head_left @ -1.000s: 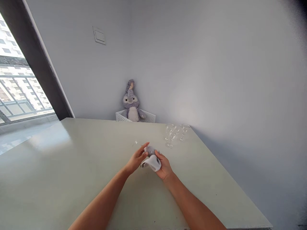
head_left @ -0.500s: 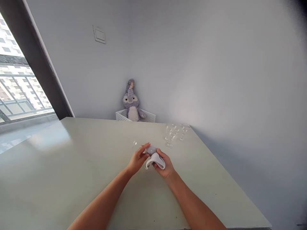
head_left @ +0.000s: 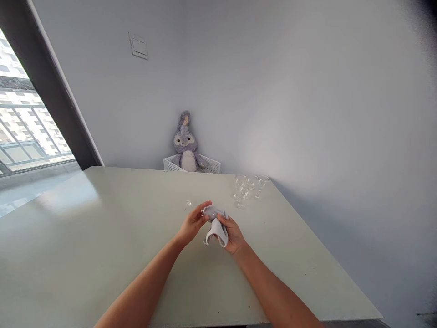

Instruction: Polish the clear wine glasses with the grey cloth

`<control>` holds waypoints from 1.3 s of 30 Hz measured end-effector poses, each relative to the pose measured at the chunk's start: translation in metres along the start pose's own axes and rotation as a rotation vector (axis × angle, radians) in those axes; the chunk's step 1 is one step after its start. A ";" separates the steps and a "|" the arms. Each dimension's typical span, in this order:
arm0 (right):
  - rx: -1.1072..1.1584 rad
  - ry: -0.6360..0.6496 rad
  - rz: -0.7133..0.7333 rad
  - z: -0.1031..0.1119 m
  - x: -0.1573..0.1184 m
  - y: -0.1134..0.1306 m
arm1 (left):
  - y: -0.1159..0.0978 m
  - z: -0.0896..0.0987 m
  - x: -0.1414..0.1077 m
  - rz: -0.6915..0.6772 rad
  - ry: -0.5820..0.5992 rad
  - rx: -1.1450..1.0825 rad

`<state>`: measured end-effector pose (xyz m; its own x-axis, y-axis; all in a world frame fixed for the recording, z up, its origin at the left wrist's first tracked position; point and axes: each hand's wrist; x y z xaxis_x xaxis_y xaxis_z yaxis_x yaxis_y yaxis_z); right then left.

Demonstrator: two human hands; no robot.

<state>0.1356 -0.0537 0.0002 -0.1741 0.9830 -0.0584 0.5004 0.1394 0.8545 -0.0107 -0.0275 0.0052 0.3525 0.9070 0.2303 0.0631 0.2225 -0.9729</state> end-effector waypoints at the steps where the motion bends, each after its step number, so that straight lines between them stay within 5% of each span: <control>1: -0.037 0.045 0.016 -0.002 -0.002 0.000 | 0.000 0.002 0.001 0.002 -0.018 -0.008; 4: -0.419 0.089 0.194 -0.007 -0.007 -0.008 | 0.003 0.005 0.000 0.054 -0.075 0.028; 9: -0.961 -0.098 0.439 0.010 0.000 -0.011 | 0.008 0.003 -0.006 0.005 -0.148 0.443; 13: -0.886 -0.148 0.354 0.024 0.009 0.009 | 0.006 0.009 -0.004 -0.257 -0.231 0.913; 16: -0.701 -0.029 0.255 0.025 0.009 0.022 | 0.006 0.020 0.000 -0.368 -0.089 1.024; 21: -0.638 0.029 0.243 0.028 0.010 0.027 | 0.009 0.030 0.002 -0.219 0.051 1.076; 28: -0.925 -0.378 0.600 0.034 0.007 0.028 | 0.005 0.042 0.002 0.003 -0.135 1.179; 34: -1.429 0.133 0.801 0.005 -0.005 0.016 | 0.012 0.028 -0.001 -0.080 -0.051 1.184; 36: -1.465 0.140 0.787 0.004 -0.003 0.012 | 0.015 0.019 -0.002 -0.183 0.034 1.142; 39: -1.444 -0.014 0.700 0.013 0.002 0.014 | 0.016 0.008 -0.005 -0.338 0.157 1.087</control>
<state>0.1537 -0.0483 0.0051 -0.2547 0.8041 0.5371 -0.7085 -0.5332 0.4622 -0.0187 -0.0251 -0.0113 0.5885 0.7044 0.3969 -0.6355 0.7065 -0.3115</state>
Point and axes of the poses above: each hand's wrist, its own x-axis towards the middle knuckle, its own z-axis out of the back of the hand, y = z × x, and after that the axes turned 1 degree about -x, right-handed
